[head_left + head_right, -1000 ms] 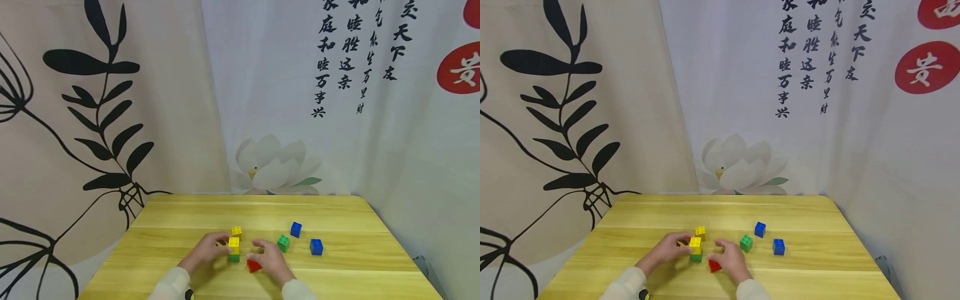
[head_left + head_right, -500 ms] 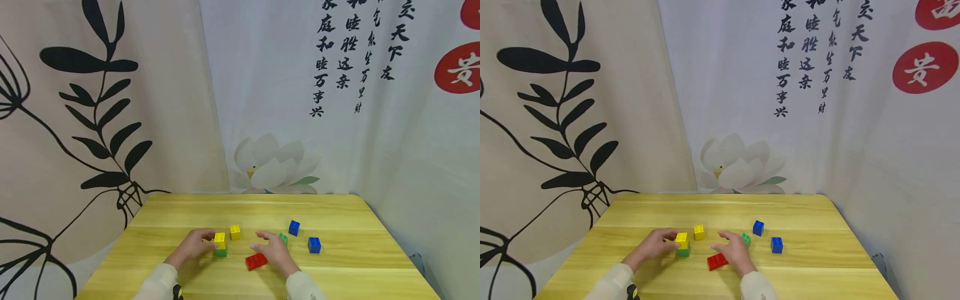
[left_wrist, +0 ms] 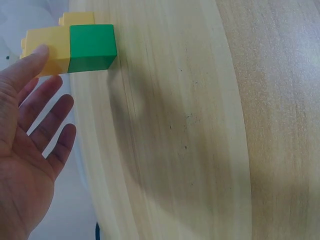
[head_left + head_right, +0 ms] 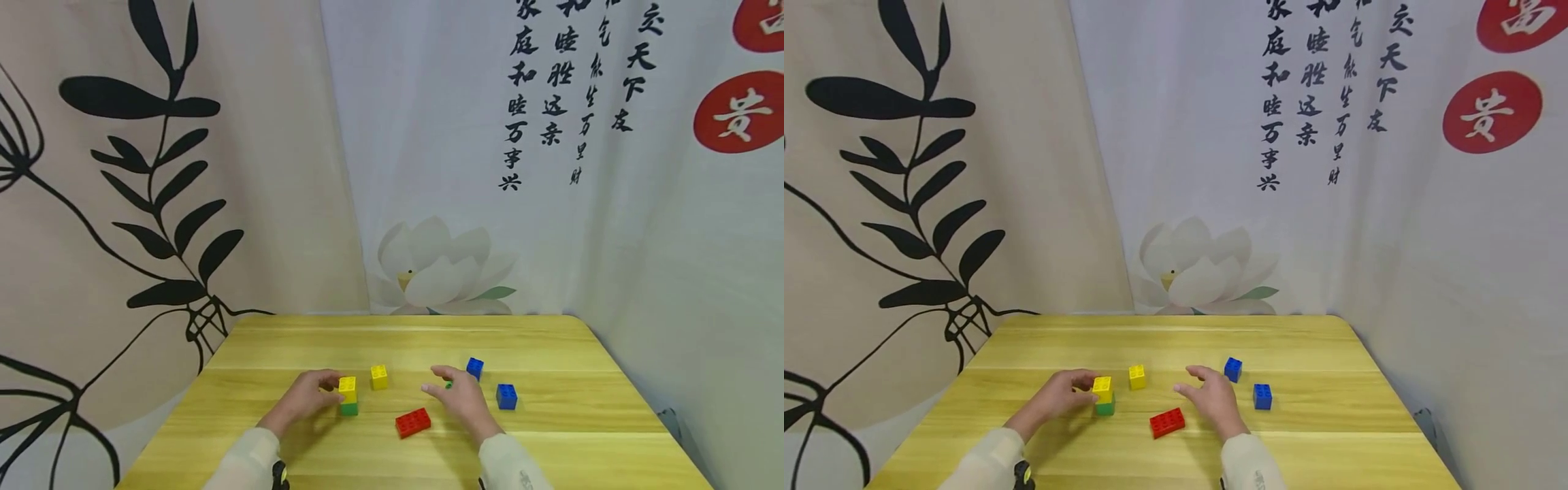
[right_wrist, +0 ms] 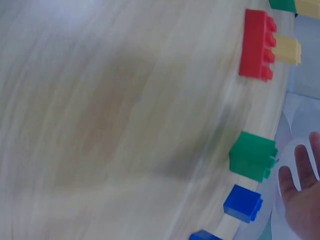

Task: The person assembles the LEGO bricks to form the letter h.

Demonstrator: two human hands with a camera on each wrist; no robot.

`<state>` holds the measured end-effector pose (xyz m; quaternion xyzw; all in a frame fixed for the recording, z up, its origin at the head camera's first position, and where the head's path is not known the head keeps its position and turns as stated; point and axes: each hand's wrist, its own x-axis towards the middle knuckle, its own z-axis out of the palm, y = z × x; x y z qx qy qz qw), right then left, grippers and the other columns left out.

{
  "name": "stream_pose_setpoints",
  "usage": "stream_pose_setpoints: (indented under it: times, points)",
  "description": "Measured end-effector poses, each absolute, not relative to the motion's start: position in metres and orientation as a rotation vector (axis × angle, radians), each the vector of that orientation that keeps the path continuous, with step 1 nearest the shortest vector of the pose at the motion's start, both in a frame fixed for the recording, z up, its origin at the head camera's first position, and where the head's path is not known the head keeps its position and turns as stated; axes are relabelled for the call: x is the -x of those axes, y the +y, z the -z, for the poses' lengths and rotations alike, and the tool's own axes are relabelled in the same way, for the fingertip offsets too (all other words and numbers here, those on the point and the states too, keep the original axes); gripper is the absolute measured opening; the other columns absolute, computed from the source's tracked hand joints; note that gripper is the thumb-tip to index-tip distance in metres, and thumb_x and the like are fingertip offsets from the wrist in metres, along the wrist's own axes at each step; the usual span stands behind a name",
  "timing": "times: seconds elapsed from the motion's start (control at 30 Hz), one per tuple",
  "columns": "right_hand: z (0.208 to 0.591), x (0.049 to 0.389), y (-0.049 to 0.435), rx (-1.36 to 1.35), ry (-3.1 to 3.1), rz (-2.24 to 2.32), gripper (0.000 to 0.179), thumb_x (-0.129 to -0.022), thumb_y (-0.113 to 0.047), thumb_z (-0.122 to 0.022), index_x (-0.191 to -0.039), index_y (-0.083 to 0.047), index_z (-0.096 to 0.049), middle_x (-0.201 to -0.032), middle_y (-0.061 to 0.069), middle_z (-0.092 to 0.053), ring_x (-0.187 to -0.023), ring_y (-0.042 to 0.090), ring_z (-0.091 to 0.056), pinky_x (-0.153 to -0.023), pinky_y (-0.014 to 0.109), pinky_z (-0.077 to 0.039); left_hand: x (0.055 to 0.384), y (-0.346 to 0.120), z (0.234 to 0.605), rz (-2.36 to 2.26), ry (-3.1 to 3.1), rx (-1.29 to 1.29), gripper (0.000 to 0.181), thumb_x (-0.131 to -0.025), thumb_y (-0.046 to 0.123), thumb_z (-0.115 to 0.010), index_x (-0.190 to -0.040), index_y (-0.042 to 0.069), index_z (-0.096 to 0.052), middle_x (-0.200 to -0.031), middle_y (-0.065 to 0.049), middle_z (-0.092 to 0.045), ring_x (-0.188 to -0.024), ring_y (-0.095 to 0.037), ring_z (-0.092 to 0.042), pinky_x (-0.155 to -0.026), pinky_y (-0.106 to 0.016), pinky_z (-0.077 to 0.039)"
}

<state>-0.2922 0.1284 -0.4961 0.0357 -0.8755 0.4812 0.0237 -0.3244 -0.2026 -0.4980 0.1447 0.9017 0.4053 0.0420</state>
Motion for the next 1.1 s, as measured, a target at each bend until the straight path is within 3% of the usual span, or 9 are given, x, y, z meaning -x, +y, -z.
stream_pose_setpoints:
  times: [0.27,0.77,1.1]
  points:
    - [0.482,0.295,0.14,-0.058,-2.669,-1.45,0.05,-0.09,-0.039,-0.074,-0.131,-0.012,-0.065,-0.131,0.009,-0.062,-0.123,0.034,-0.054,-0.098,0.053,-0.046,0.324,-0.203,0.489,-1.248,2.764,-0.38,0.058,-0.083,0.026,-0.081,-0.135,0.009,-0.06,-0.121,-0.005,-0.065,-0.112,-0.028,-0.058,-0.096,-0.054,-0.046]
    - [0.472,0.3,0.162,-0.006,-2.618,-1.384,0.049,-0.091,-0.036,-0.073,-0.13,-0.007,-0.065,-0.13,0.014,-0.063,-0.122,0.035,-0.056,-0.098,0.05,-0.047,0.346,-0.176,0.447,-1.298,2.803,-0.449,0.061,-0.086,0.033,-0.079,-0.139,0.012,-0.058,-0.128,-0.005,-0.063,-0.117,-0.028,-0.056,-0.096,-0.053,-0.046]
    - [0.467,0.303,0.183,0.022,-2.602,-1.342,0.048,-0.092,-0.031,-0.073,-0.131,-0.005,-0.064,-0.13,0.018,-0.062,-0.122,0.037,-0.054,-0.096,0.051,-0.048,0.353,-0.149,0.439,-1.342,2.767,-0.521,0.058,-0.087,0.035,-0.078,-0.137,0.014,-0.059,-0.127,-0.004,-0.064,-0.117,-0.025,-0.056,-0.097,-0.05,-0.046]
